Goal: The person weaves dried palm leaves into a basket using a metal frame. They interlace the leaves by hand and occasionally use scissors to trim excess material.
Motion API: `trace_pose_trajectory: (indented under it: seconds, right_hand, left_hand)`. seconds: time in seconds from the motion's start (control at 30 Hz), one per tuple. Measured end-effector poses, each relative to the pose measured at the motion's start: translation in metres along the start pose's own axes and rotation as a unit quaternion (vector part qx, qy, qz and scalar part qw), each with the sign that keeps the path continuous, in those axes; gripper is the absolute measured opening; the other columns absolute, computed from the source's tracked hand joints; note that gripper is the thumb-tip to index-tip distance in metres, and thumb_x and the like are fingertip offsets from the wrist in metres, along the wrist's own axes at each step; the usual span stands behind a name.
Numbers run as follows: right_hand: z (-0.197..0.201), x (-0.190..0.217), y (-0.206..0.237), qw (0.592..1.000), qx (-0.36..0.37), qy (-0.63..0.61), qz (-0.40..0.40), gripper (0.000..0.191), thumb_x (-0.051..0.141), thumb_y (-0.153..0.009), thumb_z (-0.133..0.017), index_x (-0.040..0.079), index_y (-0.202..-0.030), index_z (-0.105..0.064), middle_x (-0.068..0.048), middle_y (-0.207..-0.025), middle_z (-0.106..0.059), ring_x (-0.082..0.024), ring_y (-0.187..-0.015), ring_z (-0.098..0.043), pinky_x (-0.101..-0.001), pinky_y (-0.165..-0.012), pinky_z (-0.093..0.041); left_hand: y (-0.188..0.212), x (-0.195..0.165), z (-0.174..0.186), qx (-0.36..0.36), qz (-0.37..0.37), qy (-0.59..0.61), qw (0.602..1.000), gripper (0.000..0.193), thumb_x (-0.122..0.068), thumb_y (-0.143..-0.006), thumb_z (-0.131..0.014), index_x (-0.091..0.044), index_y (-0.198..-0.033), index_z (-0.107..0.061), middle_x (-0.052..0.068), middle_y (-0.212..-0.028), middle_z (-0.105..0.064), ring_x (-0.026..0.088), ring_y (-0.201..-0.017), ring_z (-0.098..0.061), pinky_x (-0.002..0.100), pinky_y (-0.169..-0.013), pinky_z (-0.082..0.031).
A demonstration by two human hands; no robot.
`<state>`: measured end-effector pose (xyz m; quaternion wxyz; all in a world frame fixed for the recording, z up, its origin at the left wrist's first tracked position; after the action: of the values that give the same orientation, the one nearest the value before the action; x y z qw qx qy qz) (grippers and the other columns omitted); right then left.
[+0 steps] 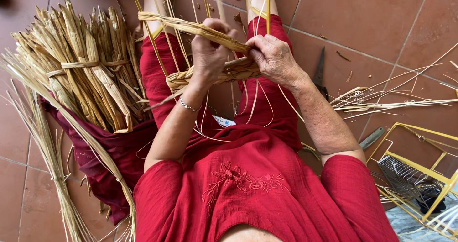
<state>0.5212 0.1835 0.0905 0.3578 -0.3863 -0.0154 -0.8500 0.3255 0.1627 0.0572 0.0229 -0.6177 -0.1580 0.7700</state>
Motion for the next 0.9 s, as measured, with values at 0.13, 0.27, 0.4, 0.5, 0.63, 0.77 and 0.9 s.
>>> trace_pose_trajectory:
  seconds: [0.13,0.27,0.4,0.5,0.63,0.77,0.9]
  right_hand:
    - [-0.009,0.000,-0.002,0.998,-0.037,0.044,-0.002,0.011,0.006,-0.098,-0.074,0.008,-0.107,-0.068,-0.010,-0.086,-0.062,-0.028,-0.081,-0.066,-0.0408,-0.072,-0.054]
    - [-0.019,0.005,-0.003,0.994,-0.090,0.051,0.036,0.015,0.003,-0.092,-0.074,0.007,-0.104,-0.066,-0.009,-0.093,-0.065,-0.026,-0.086,-0.068,-0.0396,-0.074,-0.056]
    - [-0.028,0.012,-0.008,0.991,-0.058,0.115,0.031,0.008,-0.001,-0.095,-0.073,0.005,-0.094,-0.067,-0.008,-0.087,-0.063,-0.024,-0.081,-0.068,-0.0383,-0.070,-0.056]
    - [-0.022,0.015,-0.009,0.994,-0.011,0.089,0.065,0.007,0.001,-0.088,-0.074,0.007,-0.090,-0.071,-0.006,-0.087,-0.066,-0.024,-0.082,-0.068,-0.0371,-0.073,-0.057]
    - [-0.013,0.016,-0.006,0.996,0.006,0.034,0.082,0.006,0.006,-0.088,-0.076,0.005,-0.094,-0.074,-0.008,-0.088,-0.069,-0.025,-0.082,-0.069,-0.0368,-0.074,-0.057]
    - [-0.020,0.014,-0.006,0.998,-0.049,0.019,0.024,0.007,0.007,-0.097,-0.076,0.003,-0.093,-0.072,-0.008,-0.086,-0.072,-0.021,-0.078,-0.072,-0.0344,-0.070,-0.058]
    - [-0.029,0.010,-0.003,0.994,-0.104,0.007,-0.031,0.014,0.006,-0.096,-0.076,0.002,-0.085,-0.070,-0.009,-0.079,-0.072,-0.019,-0.068,-0.071,-0.0335,-0.060,-0.056]
  left_hand:
    - [0.037,-0.001,0.008,-0.067,0.210,0.362,0.906,0.008,-0.012,-0.102,-0.057,-0.005,-0.101,-0.061,0.011,-0.087,-0.067,0.024,-0.077,-0.069,0.037,-0.072,-0.061]
    - [0.066,-0.030,0.004,-0.005,0.313,0.501,0.807,0.039,-0.028,-0.100,-0.044,0.004,-0.100,-0.067,0.018,-0.099,-0.075,0.031,-0.096,-0.076,0.042,-0.093,-0.062]
    - [0.065,-0.071,0.021,0.079,0.082,0.157,0.981,0.031,-0.019,-0.110,-0.055,0.004,-0.123,-0.069,0.015,-0.128,-0.071,0.029,-0.126,-0.065,0.041,-0.114,-0.050]
    - [0.045,-0.079,0.045,0.086,-0.071,-0.084,0.990,0.037,-0.018,-0.101,-0.073,0.004,-0.130,-0.065,0.014,-0.138,-0.062,0.031,-0.133,-0.059,0.043,-0.116,-0.047]
    - [0.030,-0.060,0.057,0.075,-0.155,-0.426,0.888,0.046,-0.022,-0.078,-0.083,-0.005,-0.119,-0.070,0.020,-0.147,-0.049,0.040,-0.138,-0.040,0.059,-0.115,-0.026]
    - [0.052,-0.038,0.055,0.071,-0.213,-0.533,0.816,0.021,-0.015,-0.082,-0.078,-0.016,-0.088,-0.058,0.012,-0.140,-0.059,0.033,-0.134,-0.049,0.059,-0.116,-0.027]
    - [0.090,-0.018,0.056,0.157,-0.128,-0.448,0.871,0.018,-0.010,-0.103,-0.072,-0.008,-0.119,-0.063,0.009,-0.113,-0.062,0.028,-0.114,-0.058,0.052,-0.112,-0.041]
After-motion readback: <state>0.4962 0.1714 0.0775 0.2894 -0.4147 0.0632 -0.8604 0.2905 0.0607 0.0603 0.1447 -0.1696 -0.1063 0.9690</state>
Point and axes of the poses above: each hand's wrist, its own y-axis away from the middle knuckle, its own z-axis out of the back of the hand, x = y × z, the point moved 3 cm from there along -y, towards the middle knuckle
